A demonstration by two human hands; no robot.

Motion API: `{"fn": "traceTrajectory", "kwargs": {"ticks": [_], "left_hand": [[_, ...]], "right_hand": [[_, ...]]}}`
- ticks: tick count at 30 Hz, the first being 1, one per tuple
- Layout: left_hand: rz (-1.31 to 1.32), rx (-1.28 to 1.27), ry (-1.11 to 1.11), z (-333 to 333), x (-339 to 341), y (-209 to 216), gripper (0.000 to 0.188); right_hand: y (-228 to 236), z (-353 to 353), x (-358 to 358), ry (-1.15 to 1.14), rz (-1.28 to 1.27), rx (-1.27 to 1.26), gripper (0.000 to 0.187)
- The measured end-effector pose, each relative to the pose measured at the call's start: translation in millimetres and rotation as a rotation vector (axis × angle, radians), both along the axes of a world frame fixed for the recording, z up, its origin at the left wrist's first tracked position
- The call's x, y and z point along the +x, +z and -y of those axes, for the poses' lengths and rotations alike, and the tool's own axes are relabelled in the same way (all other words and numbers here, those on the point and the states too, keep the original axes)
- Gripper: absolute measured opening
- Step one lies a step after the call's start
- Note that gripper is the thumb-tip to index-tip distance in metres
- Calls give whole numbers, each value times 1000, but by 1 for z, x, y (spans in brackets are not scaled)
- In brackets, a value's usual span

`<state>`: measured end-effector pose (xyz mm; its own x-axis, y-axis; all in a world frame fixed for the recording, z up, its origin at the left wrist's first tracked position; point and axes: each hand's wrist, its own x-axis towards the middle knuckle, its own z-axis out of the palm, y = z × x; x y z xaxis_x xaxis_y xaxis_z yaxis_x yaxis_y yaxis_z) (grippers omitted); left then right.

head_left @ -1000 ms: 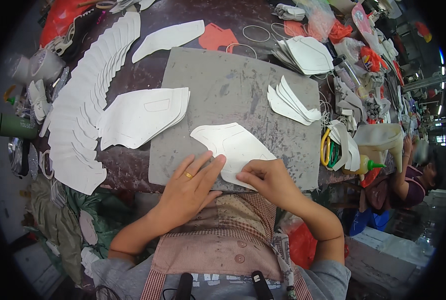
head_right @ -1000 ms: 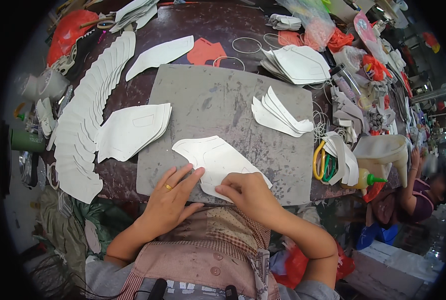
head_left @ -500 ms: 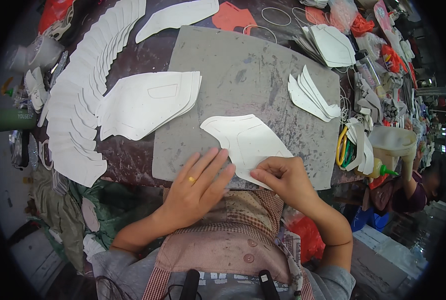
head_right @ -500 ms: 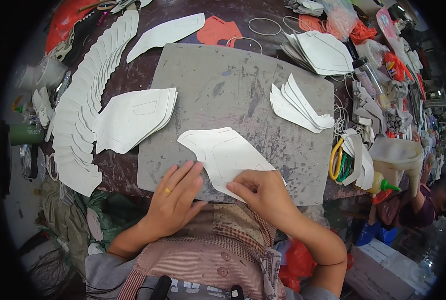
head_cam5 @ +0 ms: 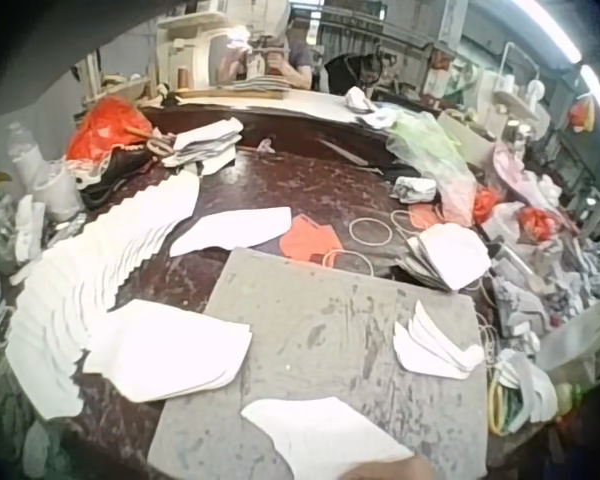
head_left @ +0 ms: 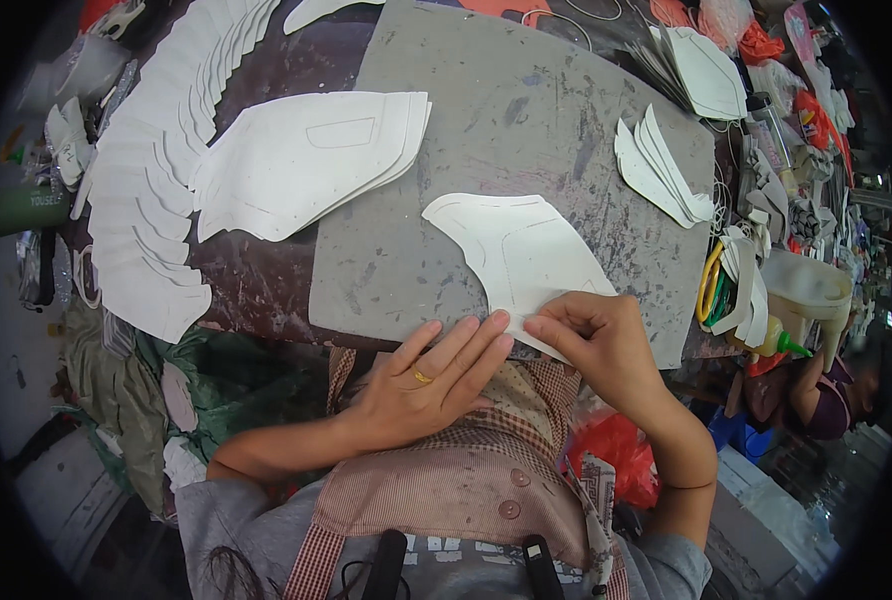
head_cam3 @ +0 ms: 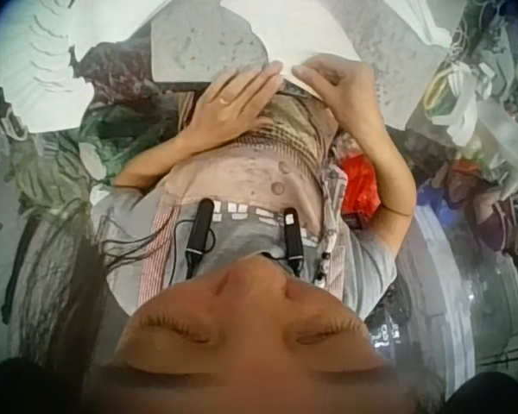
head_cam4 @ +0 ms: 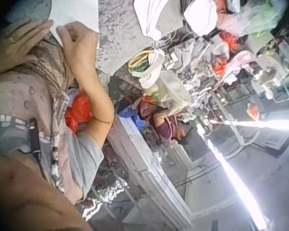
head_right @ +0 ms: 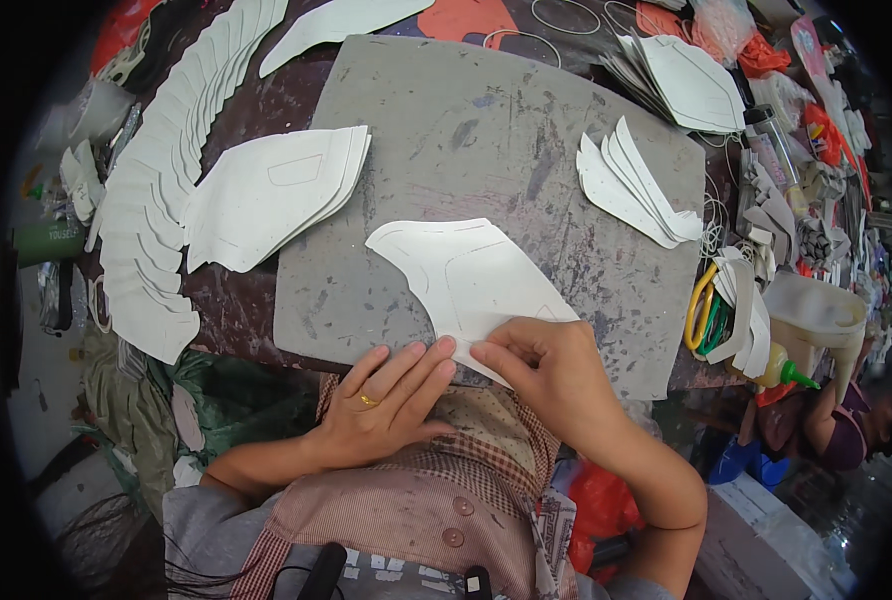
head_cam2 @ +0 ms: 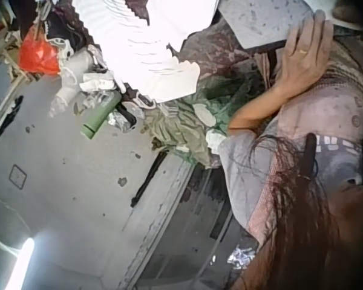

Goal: The person repeatedly picks up white fabric pieces from a pile on the table, aligns them, and places them into a neat stack. The person handles the pieces one at a time, ensuring they are aligned before adding them to the growing stack.

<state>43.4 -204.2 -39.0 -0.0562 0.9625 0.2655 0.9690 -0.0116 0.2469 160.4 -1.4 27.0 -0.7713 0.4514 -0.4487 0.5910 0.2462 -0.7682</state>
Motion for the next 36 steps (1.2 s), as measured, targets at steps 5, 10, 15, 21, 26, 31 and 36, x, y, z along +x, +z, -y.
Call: {"fn": "traceTrajectory", "kwargs": {"ticks": [5, 10, 15, 21, 26, 31, 36], "left_hand": [[53, -16, -2, -4, -4, 10, 76], [50, -46, -102, -10, -10, 15, 73], [-68, -86, -124, -14, -8, 14, 65], [-129, -96, -68, -15, -2, 13, 55], [-111, -111, -90, -25, -3, 26, 58], [122, -65, -319, -47, 23, 25, 51], [-116, 63, -268, -39, 38, -3, 49]], "right_hand": [[36, -3, 34, 118, -65, 259, 29], [9, -15, 60, 62, -168, 303, 15], [-2, -14, 64, 73, -243, 356, 12], [-7, -15, 67, 48, -254, 309, 12], [-6, -14, 65, 67, -207, 348, 9], [0, -14, 61, 157, -137, 513, 22], [18, -20, 83, -64, -169, 321, 47]]}}
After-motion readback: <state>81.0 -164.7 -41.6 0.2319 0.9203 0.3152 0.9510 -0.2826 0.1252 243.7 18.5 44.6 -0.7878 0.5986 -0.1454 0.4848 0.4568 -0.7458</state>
